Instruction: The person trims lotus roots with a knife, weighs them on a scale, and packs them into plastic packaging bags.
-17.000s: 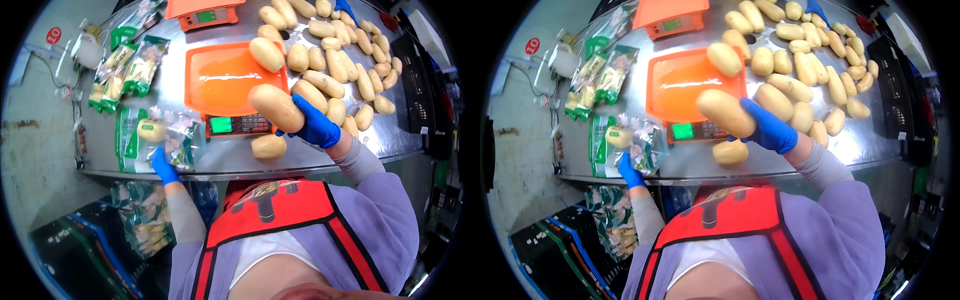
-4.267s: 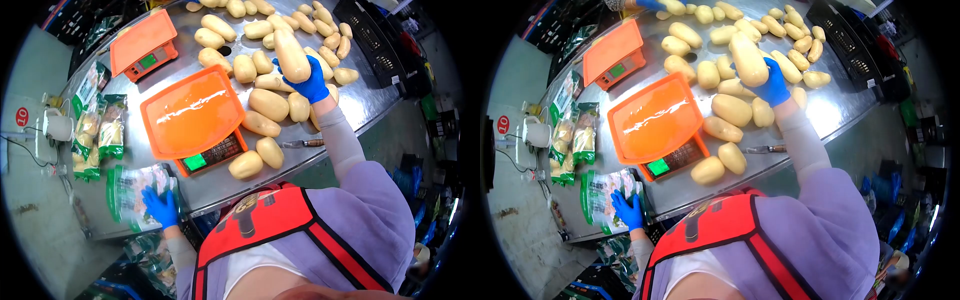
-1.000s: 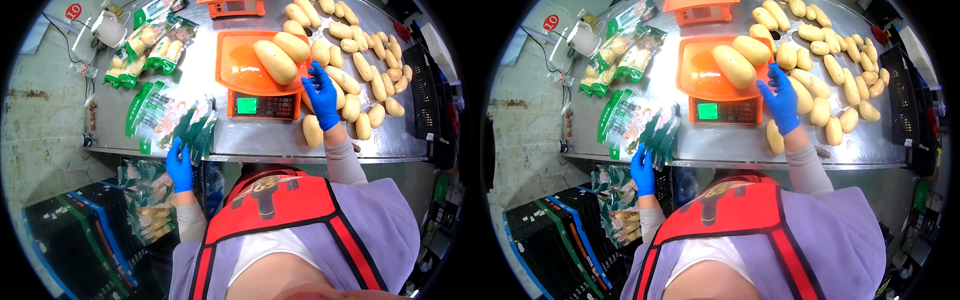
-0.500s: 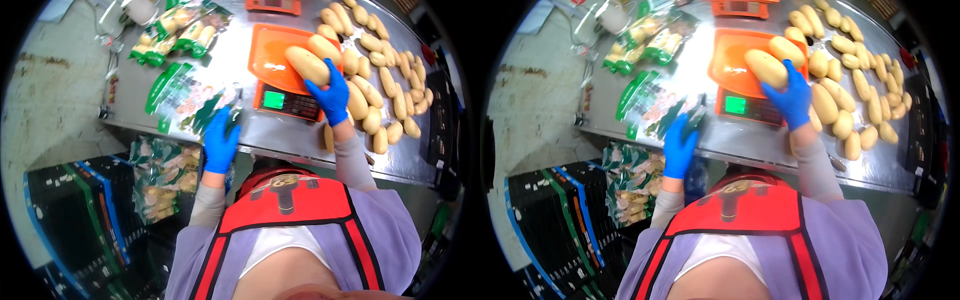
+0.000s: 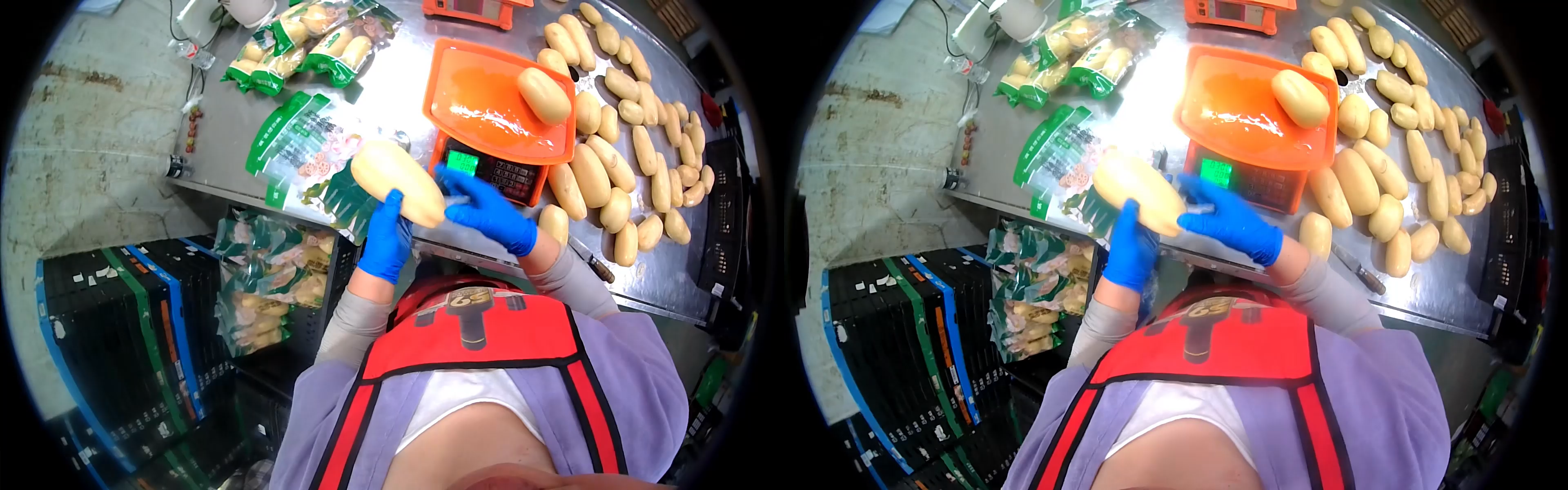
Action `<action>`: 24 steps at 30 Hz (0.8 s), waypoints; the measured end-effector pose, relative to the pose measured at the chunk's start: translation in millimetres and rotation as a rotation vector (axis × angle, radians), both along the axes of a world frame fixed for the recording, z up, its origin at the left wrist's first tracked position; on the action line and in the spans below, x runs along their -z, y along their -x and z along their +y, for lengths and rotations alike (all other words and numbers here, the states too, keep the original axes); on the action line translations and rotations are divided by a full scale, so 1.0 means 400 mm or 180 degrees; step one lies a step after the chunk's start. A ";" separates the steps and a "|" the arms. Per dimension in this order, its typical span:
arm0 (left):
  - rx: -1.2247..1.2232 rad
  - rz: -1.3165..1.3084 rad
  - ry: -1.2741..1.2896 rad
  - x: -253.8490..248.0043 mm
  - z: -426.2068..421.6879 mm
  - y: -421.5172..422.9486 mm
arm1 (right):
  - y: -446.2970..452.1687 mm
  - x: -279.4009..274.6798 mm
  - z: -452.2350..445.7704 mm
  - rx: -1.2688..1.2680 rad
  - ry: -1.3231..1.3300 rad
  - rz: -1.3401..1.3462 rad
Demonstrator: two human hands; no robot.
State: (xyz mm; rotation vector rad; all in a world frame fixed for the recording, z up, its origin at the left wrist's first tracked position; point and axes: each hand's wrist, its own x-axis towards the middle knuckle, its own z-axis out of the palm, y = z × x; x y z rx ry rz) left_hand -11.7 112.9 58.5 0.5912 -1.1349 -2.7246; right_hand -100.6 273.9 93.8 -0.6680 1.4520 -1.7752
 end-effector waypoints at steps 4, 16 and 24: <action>-0.0037 -0.0360 -0.0245 0.005 -0.017 -0.002 | -0.061 0.081 -0.035 -0.0479 0.0337 -0.2125; 0.0333 -0.0410 0.1999 0.045 -0.213 0.027 | -0.038 0.156 -0.062 -0.0085 0.0532 -0.2287; -0.0145 -0.1262 0.5472 0.195 -0.384 0.017 | -0.044 0.159 -0.035 0.0422 0.0140 -0.1778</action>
